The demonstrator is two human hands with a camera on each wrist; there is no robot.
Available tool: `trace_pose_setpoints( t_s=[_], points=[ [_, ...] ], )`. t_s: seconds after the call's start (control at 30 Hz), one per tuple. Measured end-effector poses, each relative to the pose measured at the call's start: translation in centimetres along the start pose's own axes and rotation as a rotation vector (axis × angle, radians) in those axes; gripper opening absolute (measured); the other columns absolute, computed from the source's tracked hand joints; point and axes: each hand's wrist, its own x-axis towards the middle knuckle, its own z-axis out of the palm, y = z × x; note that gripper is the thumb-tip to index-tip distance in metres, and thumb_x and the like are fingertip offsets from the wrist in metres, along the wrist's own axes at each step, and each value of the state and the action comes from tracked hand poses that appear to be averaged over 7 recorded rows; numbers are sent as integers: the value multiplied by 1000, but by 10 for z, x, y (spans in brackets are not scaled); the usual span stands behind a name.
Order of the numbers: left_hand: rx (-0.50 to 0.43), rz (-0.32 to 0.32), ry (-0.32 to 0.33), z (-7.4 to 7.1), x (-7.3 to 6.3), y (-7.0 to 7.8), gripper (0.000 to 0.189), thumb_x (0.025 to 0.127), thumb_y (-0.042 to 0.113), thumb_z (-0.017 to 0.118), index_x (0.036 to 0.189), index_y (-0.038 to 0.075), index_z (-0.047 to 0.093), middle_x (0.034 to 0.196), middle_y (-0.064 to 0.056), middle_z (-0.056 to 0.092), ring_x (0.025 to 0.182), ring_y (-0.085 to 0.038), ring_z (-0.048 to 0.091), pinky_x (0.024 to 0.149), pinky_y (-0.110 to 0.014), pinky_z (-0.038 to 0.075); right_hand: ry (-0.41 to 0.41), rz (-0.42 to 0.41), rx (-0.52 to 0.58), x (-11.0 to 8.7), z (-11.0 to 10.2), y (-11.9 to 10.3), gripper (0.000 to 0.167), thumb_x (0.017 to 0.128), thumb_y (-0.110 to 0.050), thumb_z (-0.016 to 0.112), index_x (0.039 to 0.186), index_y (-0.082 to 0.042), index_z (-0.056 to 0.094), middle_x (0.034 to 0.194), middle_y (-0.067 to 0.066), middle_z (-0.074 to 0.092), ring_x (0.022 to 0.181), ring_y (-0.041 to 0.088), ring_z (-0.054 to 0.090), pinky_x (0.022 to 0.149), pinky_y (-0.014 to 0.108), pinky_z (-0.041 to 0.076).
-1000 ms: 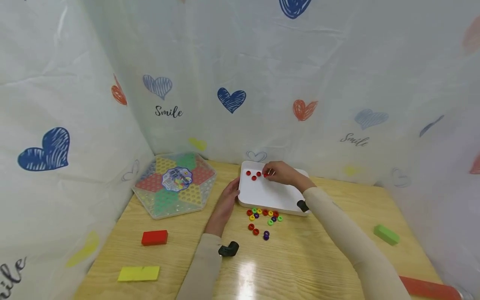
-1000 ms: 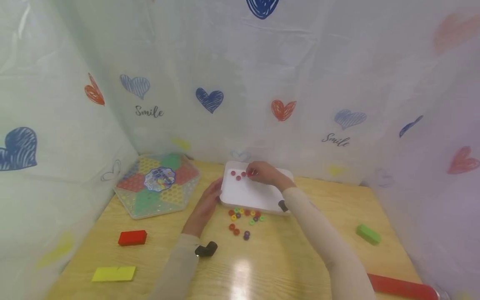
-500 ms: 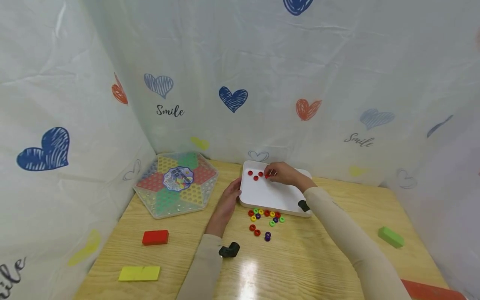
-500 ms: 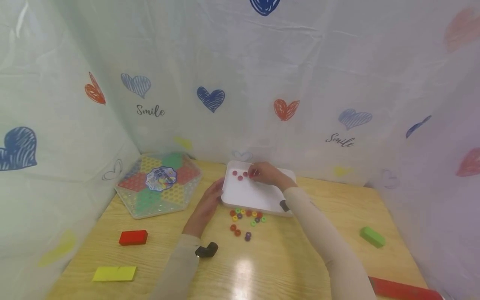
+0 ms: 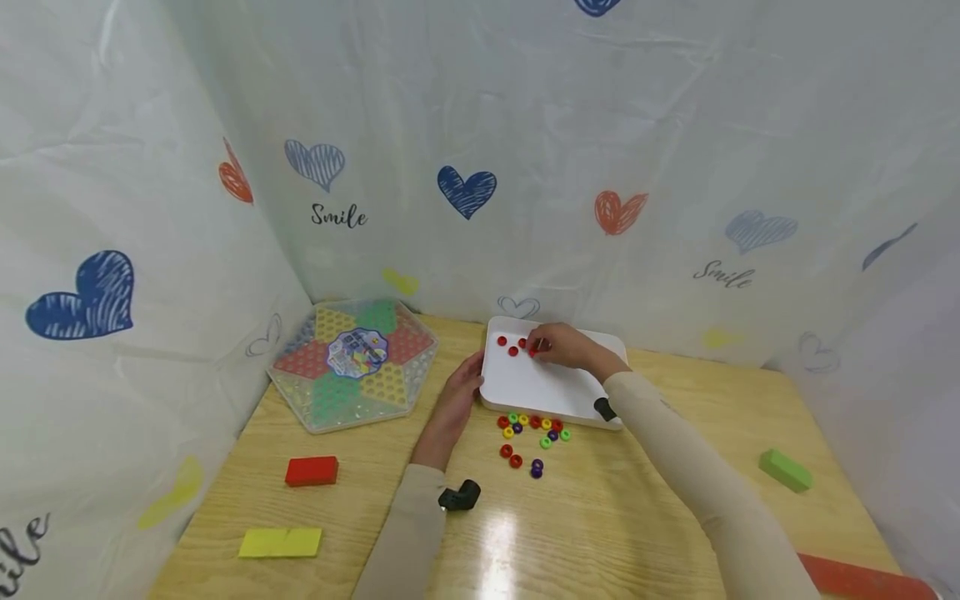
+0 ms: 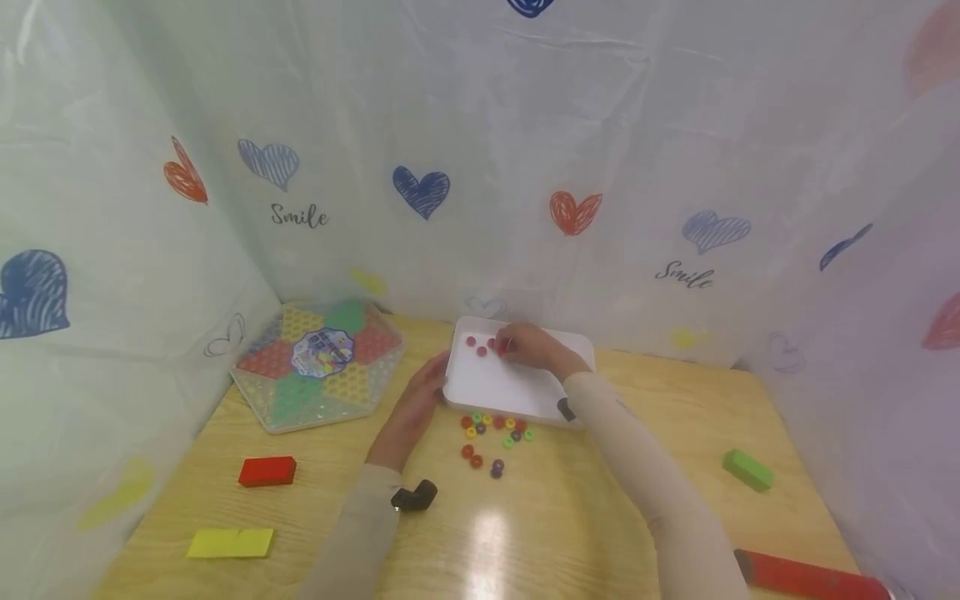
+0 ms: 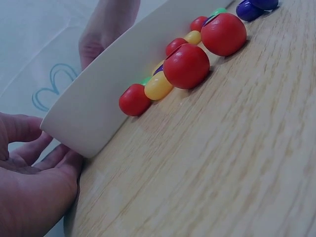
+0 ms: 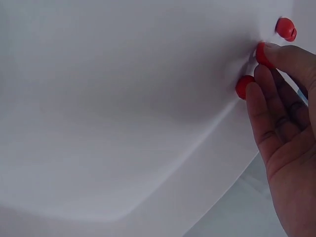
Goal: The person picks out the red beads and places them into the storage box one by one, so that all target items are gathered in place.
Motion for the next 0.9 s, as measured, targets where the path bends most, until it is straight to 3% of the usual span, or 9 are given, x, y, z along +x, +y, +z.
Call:
trace_pose_setpoints(
  t_s=[0.33,0.57,0.9],
  points=[
    [-3,-4,-2,6,1,-5,51,97,-2,37,148,5,36,155,-15,31,145,-28,25,118,-46,19,63,14,95,-30,-10,-9,27,89,-11,68,116,-12,66,111,4,66,97,19,58,88,36,53],
    [9,-4,29,2,7,-3,50,98,-1,37,147,8,38,154,-11,34,144,-25,27,118,-43,19,52,-33,85,-51,-12,-22,31,90,-14,68,120,-11,65,118,3,63,106,19,58,92,39,52],
    [14,-26,42,0,8,1,51,98,-1,37,148,10,38,154,-8,34,144,-22,27,118,-39,19,49,-103,108,-82,2,-48,27,90,-17,68,117,-12,66,112,2,66,98,14,60,87,36,54]
  ],
)
